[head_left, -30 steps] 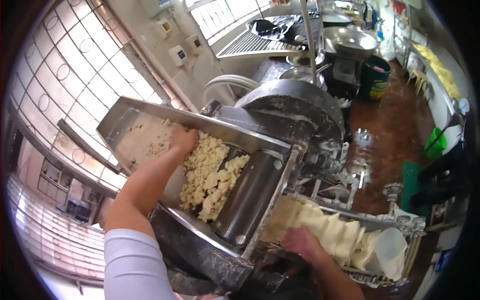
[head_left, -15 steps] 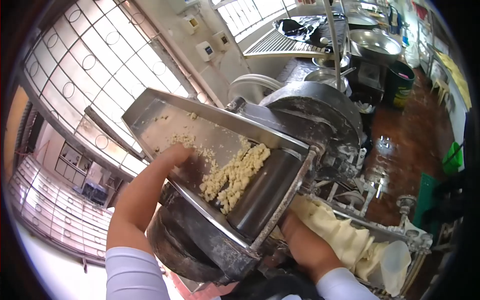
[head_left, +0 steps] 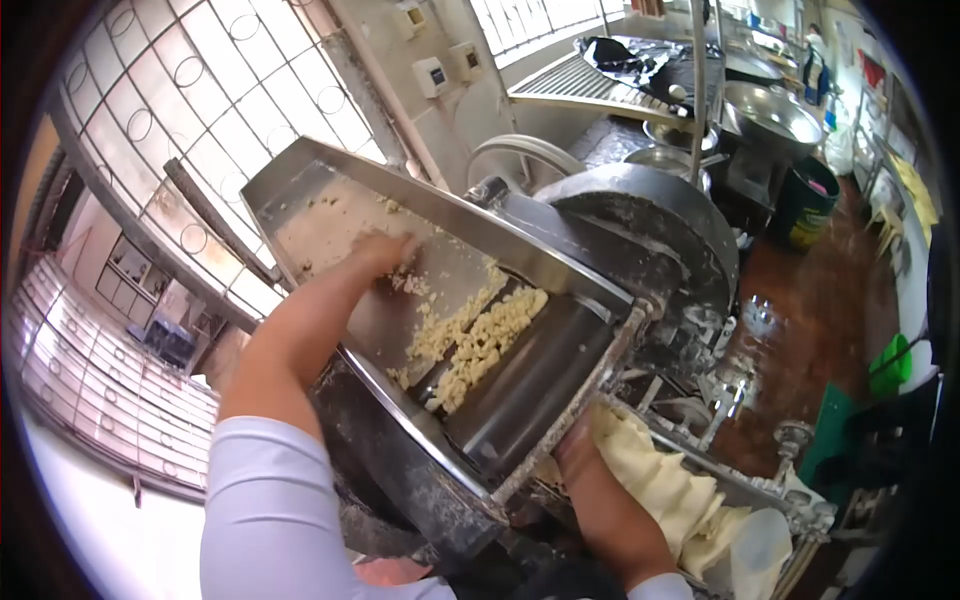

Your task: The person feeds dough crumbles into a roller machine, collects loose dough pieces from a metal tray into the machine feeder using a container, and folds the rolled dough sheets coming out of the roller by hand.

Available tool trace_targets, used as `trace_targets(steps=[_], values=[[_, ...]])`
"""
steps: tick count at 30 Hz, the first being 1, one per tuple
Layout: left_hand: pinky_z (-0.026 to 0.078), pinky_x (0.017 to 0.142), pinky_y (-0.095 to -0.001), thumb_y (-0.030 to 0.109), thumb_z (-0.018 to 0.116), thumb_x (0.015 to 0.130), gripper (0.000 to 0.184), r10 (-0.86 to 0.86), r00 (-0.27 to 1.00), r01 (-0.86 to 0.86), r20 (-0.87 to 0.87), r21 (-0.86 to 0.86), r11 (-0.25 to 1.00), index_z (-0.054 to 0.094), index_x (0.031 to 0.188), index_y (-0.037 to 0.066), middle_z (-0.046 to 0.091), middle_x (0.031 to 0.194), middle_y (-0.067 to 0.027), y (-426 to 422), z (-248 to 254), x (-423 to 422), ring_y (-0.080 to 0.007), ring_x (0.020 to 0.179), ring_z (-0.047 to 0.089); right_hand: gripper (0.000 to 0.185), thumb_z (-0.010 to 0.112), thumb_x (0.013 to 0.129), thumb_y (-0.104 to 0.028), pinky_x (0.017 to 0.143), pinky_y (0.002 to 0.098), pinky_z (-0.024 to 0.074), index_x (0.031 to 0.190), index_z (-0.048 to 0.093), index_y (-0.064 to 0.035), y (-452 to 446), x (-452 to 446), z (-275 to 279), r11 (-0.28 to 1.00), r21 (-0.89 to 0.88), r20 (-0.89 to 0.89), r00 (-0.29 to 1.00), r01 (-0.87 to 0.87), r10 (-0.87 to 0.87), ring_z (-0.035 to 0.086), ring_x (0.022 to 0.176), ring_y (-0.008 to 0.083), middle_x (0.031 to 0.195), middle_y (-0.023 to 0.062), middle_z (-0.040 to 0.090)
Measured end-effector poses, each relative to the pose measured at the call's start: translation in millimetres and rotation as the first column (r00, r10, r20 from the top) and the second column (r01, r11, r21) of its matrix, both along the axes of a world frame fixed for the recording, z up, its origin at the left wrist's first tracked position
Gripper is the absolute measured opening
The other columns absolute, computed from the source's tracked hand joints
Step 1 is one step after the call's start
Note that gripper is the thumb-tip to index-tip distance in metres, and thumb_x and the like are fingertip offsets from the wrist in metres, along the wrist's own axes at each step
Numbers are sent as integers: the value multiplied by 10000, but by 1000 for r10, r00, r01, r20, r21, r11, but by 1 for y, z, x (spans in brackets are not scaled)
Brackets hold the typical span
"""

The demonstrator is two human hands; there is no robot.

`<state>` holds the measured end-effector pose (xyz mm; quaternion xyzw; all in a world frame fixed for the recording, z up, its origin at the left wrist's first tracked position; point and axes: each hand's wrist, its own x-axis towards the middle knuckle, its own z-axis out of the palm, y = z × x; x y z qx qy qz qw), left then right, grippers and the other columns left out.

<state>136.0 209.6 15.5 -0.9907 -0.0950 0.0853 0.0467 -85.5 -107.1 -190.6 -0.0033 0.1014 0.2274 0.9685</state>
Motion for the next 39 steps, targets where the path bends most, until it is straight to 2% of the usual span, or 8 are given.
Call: trace_targets(steps=[4,10,13,16,19,29,33,39], values=[[201,1112,-504,151,523,870,507,-542,840,543,36,-30,839,410,1362,199,300,1408,-285,-95,-31,-95,-497,1319,251,548,405,920,-496,922,443,483,1254,533,-80,12,9,-1,998,-14,25,998,64,-64,583,1063,299,1186,139,596],[307,1038,-450,496,460,913,642,35,987,117,157,-845,521,390,1343,24,394,1359,-289,-140,4,-134,-405,1274,380,553,415,916,-512,892,446,498,1219,556,-71,15,18,0,998,19,30,998,60,-61,598,1032,299,1142,144,613],[390,952,-458,409,505,904,564,22,836,209,548,-355,911,452,1271,-15,526,1216,-297,-41,-1,-8,-440,1137,497,629,384,900,-570,948,469,451,1253,531,-70,6,9,3,999,36,-28,999,29,-28,561,1091,323,1207,148,580],[436,908,-443,248,577,760,475,367,777,127,512,-698,705,549,1147,-25,603,1099,-245,16,3,72,-404,1045,562,740,341,872,-643,1044,485,343,1321,474,-71,-3,1,-6,998,-21,-62,996,55,-56,478,1197,348,1326,156,500],[406,943,-455,279,562,764,498,59,830,118,555,-277,954,540,1149,-36,592,1130,-236,-36,-4,40,-407,1073,541,769,340,856,-665,1057,494,319,1329,465,-73,-12,-2,1,987,-159,-121,992,20,-40,459,1218,351,1334,169,489],[226,1107,-328,385,372,989,556,-232,969,36,-82,-884,465,410,1321,-59,371,1422,-215,-186,22,-185,-266,1337,332,862,370,837,-681,1117,455,179,1403,353,-31,-8,5,-17,995,-92,-141,989,-46,33,311,1337,336,1442,162,367],[231,1095,-330,383,359,995,533,-255,954,261,155,-850,458,494,1253,-64,496,1283,-165,-188,37,-196,-217,1259,393,896,390,826,-697,1121,419,162,1412,336,-21,-14,0,-29,992,-112,-60,997,-60,53,312,1340,316,1463,148,344],[348,470,-305,362,415,961,436,-233,899,432,371,-659,616,557,692,49,484,576,-49,-194,18,-132,-136,489,448,723,443,864,-578,1045,442,341,1350,378,-47,-36,-34,-10,982,-183,-125,989,57,-80,419,1262,302,1340,151,458]])
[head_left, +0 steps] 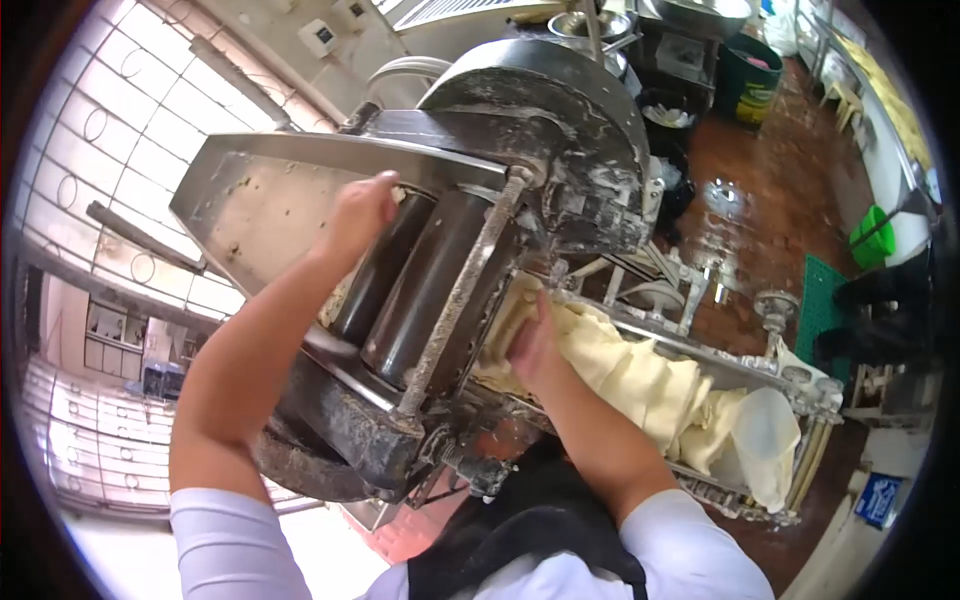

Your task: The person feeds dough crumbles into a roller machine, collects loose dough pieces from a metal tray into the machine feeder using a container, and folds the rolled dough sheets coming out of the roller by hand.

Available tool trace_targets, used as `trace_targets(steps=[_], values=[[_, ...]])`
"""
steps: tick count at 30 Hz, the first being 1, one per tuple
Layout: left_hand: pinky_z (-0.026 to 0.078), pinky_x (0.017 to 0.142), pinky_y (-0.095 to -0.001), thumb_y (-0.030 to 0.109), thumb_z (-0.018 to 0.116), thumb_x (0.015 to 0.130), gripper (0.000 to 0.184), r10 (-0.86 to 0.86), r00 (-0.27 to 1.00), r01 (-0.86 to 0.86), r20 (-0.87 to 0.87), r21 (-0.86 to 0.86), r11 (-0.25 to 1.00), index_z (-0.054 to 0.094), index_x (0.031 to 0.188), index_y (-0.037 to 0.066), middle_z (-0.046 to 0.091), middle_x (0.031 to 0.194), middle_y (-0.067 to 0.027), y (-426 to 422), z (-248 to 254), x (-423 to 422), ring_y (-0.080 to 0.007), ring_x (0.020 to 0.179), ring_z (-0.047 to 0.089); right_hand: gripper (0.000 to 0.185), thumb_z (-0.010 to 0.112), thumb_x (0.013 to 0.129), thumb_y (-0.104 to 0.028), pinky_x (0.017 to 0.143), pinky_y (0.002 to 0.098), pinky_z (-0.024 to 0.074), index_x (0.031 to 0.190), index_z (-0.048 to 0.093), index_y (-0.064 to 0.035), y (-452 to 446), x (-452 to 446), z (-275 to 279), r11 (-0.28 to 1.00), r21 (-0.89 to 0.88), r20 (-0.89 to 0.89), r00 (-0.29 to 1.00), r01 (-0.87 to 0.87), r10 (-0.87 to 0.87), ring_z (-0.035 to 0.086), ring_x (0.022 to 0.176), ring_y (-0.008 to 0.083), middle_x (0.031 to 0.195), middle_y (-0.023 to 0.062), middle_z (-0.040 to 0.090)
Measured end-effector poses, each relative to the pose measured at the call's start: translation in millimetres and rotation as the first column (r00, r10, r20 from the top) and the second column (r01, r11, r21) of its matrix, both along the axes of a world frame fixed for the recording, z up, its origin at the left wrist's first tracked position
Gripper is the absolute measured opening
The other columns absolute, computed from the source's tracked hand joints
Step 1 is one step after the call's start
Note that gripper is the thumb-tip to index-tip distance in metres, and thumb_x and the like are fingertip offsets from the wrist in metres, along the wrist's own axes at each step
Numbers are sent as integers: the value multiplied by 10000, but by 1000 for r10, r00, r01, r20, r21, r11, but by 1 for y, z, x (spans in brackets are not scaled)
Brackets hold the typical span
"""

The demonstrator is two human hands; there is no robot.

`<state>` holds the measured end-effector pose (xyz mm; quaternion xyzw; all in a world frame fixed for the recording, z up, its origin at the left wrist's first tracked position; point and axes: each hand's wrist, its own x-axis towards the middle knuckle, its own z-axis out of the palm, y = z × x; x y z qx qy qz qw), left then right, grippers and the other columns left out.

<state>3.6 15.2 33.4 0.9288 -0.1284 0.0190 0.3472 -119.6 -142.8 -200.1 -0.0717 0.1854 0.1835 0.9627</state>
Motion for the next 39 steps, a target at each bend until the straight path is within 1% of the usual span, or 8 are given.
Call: trace_targets(steps=[4,9,18,25,31,36,37,39], values=[[377,533,-347,361,393,970,464,-60,994,37,96,222,974,539,679,31,459,573,-84,-8,-49,15,-176,527,470,479,443,924,-362,947,436,457,1289,446,-52,-16,-15,-23,1000,13,-6,1000,-15,15,548,1116,304,1238,142,542],[248,405,-272,476,491,912,475,289,920,-348,-263,-213,913,447,582,138,350,506,35,-8,20,-6,-97,423,334,391,505,899,-244,837,435,514,1194,492,13,-33,-34,-76,990,-132,-162,987,-47,25,599,995,316,1107,170,595],[276,455,-193,329,578,894,295,251,943,-259,217,8,966,572,746,74,430,568,50,49,114,-124,-35,506,401,338,608,853,-247,608,375,466,1090,520,-23,-81,-74,-115,660,-717,-318,948,-225,-22,578,791,222,917,108,585],[355,608,-236,317,503,947,277,504,539,-666,674,-25,746,611,930,62,562,788,10,231,130,-285,-76,708,493,412,619,860,-254,731,328,468,1148,505,17,-115,-105,-85,476,-872,-193,974,-115,-118,568,850,208,978,107,597],[414,544,-264,369,548,884,277,971,171,-892,166,-392,224,591,866,96,543,786,-26,418,-32,-422,-113,763,524,246,623,843,-256,561,303,413,973,593,-49,-222,-188,-86,333,-933,-182,977,-136,-113,505,704,127,808,16,564],[504,598,-438,397,505,890,371,624,322,-933,-712,-352,80,516,1147,130,613,963,-91,430,-285,-508,-258,801,614,219,522,885,-229,604,341,427,852,620,-36,-262,-234,-163,103,-973,-225,944,-205,-242,516,640,177,758,55,586],[513,637,-453,363,489,904,366,364,277,-955,-889,-213,207,501,1184,128,620,1037,-91,414,-313,-519,-285,859,617,243,505,892,-239,618,354,428,849,618,-27,-255,-232,-157,104,-978,-203,939,-181,-277,515,637,192,746,68,582],[526,675,-450,309,520,886,333,446,321,-571,-835,205,795,577,1170,143,628,1078,-75,359,-380,-521,-262,906,626,310,504,893,-281,646,389,430,853,600,11,-263,-225,-158,-617,-721,-359,932,-315,-57,515,639,236,735,116,576]])
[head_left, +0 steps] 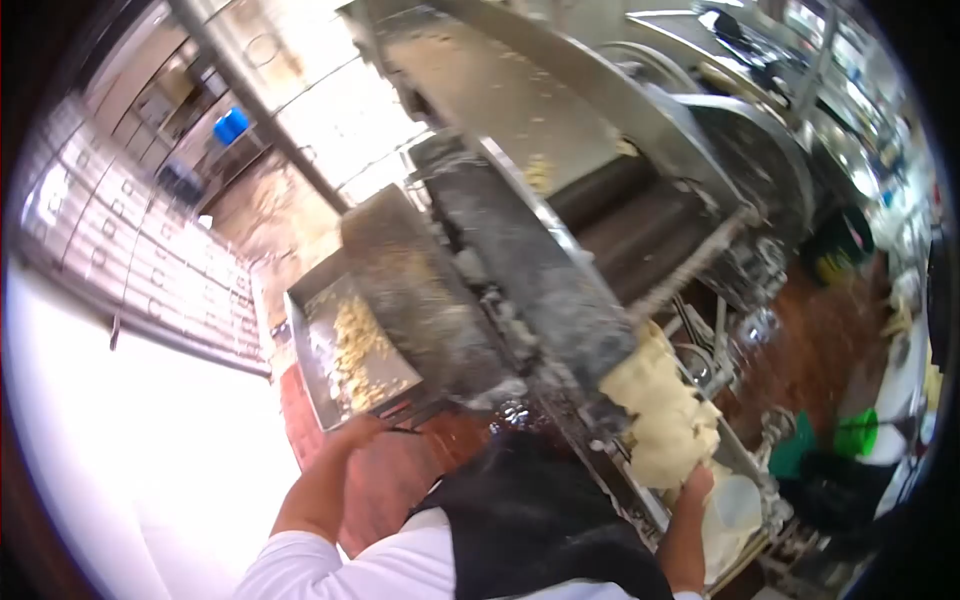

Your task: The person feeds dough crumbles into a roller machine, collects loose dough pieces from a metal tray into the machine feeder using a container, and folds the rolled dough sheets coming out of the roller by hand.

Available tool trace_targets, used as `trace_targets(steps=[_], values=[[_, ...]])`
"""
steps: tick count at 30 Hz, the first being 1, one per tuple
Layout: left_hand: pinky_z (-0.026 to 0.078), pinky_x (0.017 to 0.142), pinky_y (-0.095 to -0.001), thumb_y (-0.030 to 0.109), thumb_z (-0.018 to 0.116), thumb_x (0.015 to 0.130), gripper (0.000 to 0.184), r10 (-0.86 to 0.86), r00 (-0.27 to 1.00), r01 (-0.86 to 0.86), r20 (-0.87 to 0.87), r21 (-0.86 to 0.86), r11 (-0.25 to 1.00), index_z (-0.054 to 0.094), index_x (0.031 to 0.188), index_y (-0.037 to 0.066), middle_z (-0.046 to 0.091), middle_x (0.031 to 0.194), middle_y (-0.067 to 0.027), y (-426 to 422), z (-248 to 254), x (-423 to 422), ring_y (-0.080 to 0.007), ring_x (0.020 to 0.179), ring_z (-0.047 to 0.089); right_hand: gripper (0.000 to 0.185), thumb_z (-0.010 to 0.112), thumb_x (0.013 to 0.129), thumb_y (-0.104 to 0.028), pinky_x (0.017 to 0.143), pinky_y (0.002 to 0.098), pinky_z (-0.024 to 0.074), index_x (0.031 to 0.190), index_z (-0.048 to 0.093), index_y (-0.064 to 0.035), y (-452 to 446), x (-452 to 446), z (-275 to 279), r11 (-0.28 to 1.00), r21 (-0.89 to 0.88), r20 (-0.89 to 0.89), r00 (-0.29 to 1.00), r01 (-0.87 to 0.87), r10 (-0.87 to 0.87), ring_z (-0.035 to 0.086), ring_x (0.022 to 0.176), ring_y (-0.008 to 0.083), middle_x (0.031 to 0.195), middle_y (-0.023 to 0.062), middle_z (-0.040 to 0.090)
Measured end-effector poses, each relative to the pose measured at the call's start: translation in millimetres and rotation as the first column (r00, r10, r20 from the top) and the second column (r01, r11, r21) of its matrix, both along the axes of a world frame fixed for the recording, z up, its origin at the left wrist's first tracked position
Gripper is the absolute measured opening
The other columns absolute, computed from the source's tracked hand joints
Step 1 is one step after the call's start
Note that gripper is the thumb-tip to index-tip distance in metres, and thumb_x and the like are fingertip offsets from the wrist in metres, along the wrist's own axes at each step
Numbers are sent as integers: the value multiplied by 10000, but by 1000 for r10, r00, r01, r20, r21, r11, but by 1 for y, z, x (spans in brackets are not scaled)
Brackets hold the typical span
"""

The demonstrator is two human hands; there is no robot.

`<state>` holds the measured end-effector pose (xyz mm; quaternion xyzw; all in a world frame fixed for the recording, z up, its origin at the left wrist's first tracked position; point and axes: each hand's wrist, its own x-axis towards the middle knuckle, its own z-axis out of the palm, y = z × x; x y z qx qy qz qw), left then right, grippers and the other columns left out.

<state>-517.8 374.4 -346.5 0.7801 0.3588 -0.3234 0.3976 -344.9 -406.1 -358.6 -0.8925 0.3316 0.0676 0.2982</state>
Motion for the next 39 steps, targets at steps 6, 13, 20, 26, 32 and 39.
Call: trace_targets(steps=[6,13,20,26,32,39], values=[[521,773,-438,312,529,874,351,-508,858,475,-78,-262,840,616,1194,198,666,1004,-52,-82,-8,30,-184,909,633,444,557,889,-322,796,385,450,1133,540,48,35,-34,44,982,-69,389,911,174,-134,583,879,304,1022,197,602],[498,722,-457,278,605,762,220,-619,772,525,145,403,749,650,914,125,641,819,-168,-3,-10,71,-363,800,621,508,601,871,-264,884,403,438,1266,473,30,80,-125,103,989,29,343,928,147,-148,573,986,307,1159,206,562],[450,506,-371,336,605,829,275,-388,886,308,252,305,901,629,916,76,572,716,-67,25,-41,76,-213,570,549,401,634,810,-294,855,399,461,1116,603,-37,94,-177,81,992,-123,199,979,-20,44,606,921,330,1009,180,633],[519,596,-476,330,552,858,264,219,968,-228,-119,-65,972,612,1000,116,640,847,-111,-95,-26,-7,-259,709,632,331,633,820,-341,754,374,503,981,662,-54,79,-183,98,989,106,184,979,-103,83,642,810,302,874,156,669],[506,635,-441,363,531,870,402,-48,955,-14,-294,-206,978,548,1223,172,633,967,-92,-168,-26,-90,-241,706,610,279,592,819,-316,695,356,511,883,692,-64,2,-245,38,989,97,61,992,-113,107,657,720,258,756,135,667],[497,661,-479,396,673,775,479,235,964,-259,-122,-254,932,564,1136,100,625,975,-136,-200,-24,-103,-319,785,621,267,573,814,-303,647,322,516,877,706,-81,-27,-286,51,989,137,9,999,-52,52,660,652,180,710,72,677]])
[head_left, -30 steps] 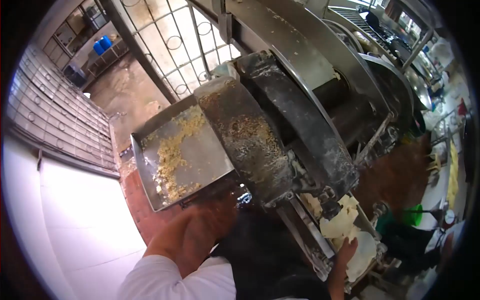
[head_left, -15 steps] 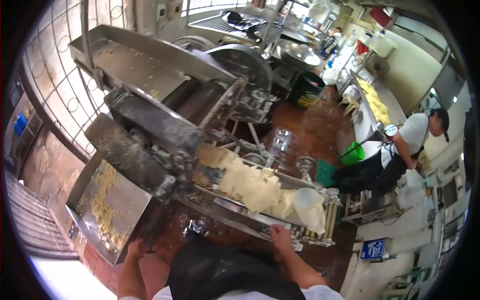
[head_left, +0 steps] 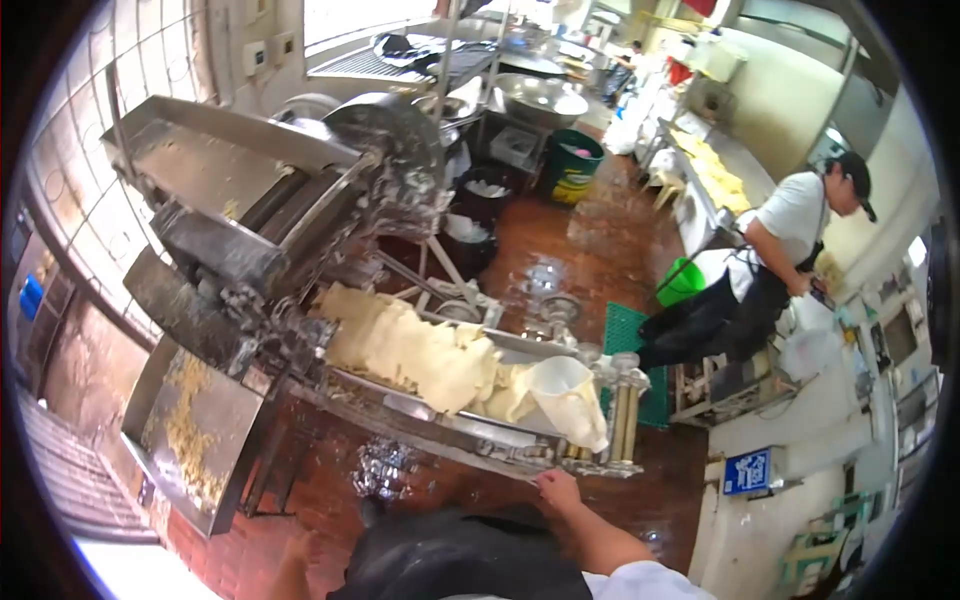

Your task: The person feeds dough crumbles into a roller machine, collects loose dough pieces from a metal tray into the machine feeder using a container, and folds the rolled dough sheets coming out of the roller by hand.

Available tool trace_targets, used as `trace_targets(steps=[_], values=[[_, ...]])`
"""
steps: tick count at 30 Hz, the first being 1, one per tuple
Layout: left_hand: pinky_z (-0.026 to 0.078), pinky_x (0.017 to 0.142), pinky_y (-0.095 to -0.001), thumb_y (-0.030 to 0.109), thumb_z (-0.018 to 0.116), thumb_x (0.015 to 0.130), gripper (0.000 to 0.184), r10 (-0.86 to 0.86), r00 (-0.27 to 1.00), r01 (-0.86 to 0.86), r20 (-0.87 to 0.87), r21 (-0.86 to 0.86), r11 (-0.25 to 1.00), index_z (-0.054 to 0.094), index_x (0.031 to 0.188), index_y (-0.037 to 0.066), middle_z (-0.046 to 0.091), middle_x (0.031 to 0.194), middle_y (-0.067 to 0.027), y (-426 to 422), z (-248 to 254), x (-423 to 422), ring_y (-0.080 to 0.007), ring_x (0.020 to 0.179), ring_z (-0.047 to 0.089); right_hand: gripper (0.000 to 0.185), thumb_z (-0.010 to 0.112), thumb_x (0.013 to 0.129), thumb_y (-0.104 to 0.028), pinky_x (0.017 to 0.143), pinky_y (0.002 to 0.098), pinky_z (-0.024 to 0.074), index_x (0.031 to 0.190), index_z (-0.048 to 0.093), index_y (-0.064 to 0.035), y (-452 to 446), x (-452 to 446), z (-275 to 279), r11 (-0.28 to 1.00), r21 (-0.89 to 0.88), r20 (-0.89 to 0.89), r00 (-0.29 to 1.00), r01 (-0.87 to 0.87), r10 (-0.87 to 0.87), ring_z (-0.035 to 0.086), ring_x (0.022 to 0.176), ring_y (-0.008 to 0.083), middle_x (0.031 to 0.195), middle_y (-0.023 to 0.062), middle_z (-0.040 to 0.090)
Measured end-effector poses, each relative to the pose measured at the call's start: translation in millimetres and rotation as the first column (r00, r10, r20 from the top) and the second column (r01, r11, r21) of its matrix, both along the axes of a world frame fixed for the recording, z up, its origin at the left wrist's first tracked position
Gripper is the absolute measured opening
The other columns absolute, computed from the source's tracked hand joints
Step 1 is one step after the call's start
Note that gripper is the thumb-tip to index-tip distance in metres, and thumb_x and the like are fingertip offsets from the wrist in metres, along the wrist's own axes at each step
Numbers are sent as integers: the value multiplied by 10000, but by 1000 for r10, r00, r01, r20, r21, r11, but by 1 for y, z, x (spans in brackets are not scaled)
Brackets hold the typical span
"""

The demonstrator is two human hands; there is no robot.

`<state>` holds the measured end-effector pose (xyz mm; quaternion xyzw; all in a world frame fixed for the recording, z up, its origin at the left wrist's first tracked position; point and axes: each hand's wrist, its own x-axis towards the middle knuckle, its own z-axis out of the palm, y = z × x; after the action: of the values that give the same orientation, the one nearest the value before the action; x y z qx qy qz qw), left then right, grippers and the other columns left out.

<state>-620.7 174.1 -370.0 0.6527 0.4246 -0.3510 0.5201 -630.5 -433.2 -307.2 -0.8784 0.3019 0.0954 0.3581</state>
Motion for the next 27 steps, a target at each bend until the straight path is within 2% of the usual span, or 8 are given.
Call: trace_targets(steps=[3,13,16,19,21,23,25,27], values=[[498,680,-491,428,528,856,439,-37,987,60,-155,147,987,569,1131,89,629,945,-142,-1,-8,0,-327,806,621,262,588,815,-300,633,305,516,876,707,-75,2,15,7,999,34,-49,999,12,-11,655,652,161,744,79,684],[506,570,-458,319,574,848,311,-39,999,41,24,-65,997,587,1074,105,623,886,-116,29,-13,40,-308,725,613,323,617,792,-374,598,348,496,875,686,-70,18,31,-9,967,251,-162,983,-40,82,618,595,191,681,87,648],[517,550,-440,264,535,869,240,-34,999,36,11,-146,989,606,1043,114,627,879,-105,42,-7,59,-305,744,629,247,633,801,-299,494,296,446,828,658,-54,40,8,-19,925,361,-204,978,114,-40,535,514,145,669,31,611],[530,550,-454,239,510,879,205,-84,995,90,54,-131,987,618,1011,126,629,822,-102,65,-35,67,-328,751,639,279,646,803,-343,477,292,436,821,650,-64,56,0,-12,949,316,-385,913,-7,135,510,496,152,653,20,589],[535,550,-477,263,517,874,204,-65,997,68,30,-105,992,621,991,132,625,773,-109,75,-54,68,-354,749,642,313,641,812,-379,460,296,433,816,650,-67,48,-22,-63,925,357,-287,928,-128,239,510,491,156,652,25,590],[534,548,-482,273,525,865,206,-64,998,65,12,-79,995,622,981,132,623,764,-109,83,-57,69,-356,741,640,334,637,820,-403,446,299,431,816,651,-70,52,-29,-65,922,380,-318,926,-72,203,517,492,156,657,30,596],[533,546,-486,283,534,857,209,-117,993,118,6,-51,992,623,971,132,621,755,-109,86,-58,73,-358,733,638,342,634,826,-415,433,303,430,822,653,-73,71,-23,-20,916,366,-473,881,165,30,531,499,153,666,36,608],[533,544,-491,292,542,848,212,-182,983,182,16,-17,983,624,962,133,619,746,-109,91,-59,78,-360,725,637,337,629,830,-410,436,301,432,824,652,-74,68,-26,-23,945,326,-459,868,-36,191,544,514,151,674,43,615]])
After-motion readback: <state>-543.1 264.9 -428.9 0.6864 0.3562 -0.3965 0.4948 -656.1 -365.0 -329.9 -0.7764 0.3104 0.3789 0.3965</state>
